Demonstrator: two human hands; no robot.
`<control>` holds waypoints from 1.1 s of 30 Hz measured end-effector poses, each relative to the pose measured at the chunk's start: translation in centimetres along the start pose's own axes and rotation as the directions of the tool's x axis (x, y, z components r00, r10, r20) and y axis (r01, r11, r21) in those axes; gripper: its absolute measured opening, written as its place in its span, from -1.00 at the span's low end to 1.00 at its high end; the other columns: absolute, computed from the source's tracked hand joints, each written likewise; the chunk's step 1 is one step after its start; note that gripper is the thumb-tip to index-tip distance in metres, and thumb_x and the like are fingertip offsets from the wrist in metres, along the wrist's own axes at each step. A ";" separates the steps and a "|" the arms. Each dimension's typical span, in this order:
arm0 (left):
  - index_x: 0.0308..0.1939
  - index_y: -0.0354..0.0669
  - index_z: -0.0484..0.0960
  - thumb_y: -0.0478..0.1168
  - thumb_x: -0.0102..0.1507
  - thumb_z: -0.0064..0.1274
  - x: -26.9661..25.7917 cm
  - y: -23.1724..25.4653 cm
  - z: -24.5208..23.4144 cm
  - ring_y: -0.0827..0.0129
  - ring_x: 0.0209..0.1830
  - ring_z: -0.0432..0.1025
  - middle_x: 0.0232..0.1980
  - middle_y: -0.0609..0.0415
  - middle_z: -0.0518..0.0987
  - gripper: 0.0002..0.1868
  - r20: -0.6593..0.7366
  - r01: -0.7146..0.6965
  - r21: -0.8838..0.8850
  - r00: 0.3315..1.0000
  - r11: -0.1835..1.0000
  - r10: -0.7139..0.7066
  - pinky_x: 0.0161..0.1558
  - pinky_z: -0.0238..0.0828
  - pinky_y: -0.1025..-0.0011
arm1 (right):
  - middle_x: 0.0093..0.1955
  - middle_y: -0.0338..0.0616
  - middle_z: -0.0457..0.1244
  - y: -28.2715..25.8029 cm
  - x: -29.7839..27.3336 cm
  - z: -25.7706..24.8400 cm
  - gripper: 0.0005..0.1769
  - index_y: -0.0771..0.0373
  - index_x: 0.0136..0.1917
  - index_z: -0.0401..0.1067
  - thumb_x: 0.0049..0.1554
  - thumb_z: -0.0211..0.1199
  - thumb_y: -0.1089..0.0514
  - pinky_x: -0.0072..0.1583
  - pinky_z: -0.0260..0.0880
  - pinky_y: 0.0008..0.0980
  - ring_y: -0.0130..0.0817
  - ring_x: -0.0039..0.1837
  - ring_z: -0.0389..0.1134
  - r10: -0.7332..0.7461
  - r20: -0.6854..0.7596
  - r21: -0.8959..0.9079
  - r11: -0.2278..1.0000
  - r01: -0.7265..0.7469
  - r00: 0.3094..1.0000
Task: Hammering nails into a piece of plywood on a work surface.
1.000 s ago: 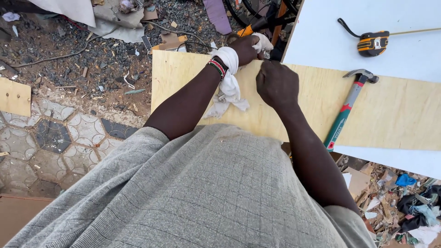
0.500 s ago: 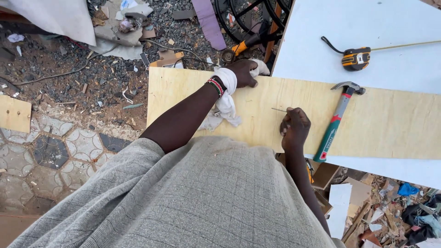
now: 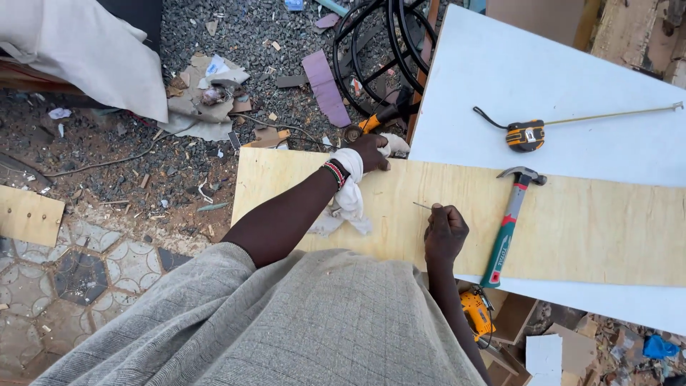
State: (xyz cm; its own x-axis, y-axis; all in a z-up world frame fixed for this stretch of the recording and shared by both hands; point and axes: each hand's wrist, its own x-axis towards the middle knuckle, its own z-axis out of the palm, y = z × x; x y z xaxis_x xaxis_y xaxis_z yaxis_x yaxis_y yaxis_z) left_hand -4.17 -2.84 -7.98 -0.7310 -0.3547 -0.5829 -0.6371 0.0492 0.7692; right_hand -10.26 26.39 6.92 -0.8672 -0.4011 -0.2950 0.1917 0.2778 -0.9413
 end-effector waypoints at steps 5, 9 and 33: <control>0.75 0.01 0.54 0.01 0.41 0.37 -3.5 4.5 -0.7 -0.12 0.74 0.47 0.72 -0.16 0.59 -0.19 0.017 0.076 0.111 0.997 0.991 -0.078 0.60 0.47 -0.13 | -0.41 -0.11 0.18 5.1 0.9 -1.9 -0.48 0.16 -0.26 0.44 0.52 0.43 -0.02 -0.14 0.18 -0.34 -0.42 -0.27 0.21 -0.237 -0.047 -0.335 0.919 0.208 0.970; 0.77 -0.02 0.53 -0.04 0.43 0.29 -3.3 4.7 -0.1 -0.18 0.77 0.44 0.76 -0.20 0.57 -0.20 0.018 0.079 0.172 0.996 0.982 -0.084 0.66 0.41 -0.20 | -0.30 -0.11 0.30 4.7 1.3 -2.3 -0.44 0.14 -0.22 0.45 0.54 0.43 -0.16 0.01 0.29 -0.27 -0.32 -0.16 0.26 -0.258 -0.128 -0.351 0.915 0.199 0.958; 0.34 -0.28 0.81 -0.32 0.29 0.68 -22.7 -24.8 -14.2 0.22 0.39 0.74 0.31 -0.04 0.88 -0.43 -0.508 -0.443 -0.845 0.841 0.301 -0.188 0.42 0.71 0.24 | -0.48 -0.30 0.10 -3.8 -0.3 1.2 -0.54 0.16 -0.12 0.53 0.65 0.32 0.01 -0.32 0.16 -0.59 -0.55 -0.47 0.18 -0.168 0.010 -0.215 0.962 0.166 0.986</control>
State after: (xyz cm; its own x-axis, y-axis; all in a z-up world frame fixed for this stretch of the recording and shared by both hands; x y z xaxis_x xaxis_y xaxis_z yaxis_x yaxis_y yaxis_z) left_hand 31.69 -9.29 -10.10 -0.3709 -0.7815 -0.5017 0.3377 -0.6167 0.7111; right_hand -10.19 24.36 10.43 -0.8826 -0.4506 -0.1345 -0.0580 0.3881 -0.9198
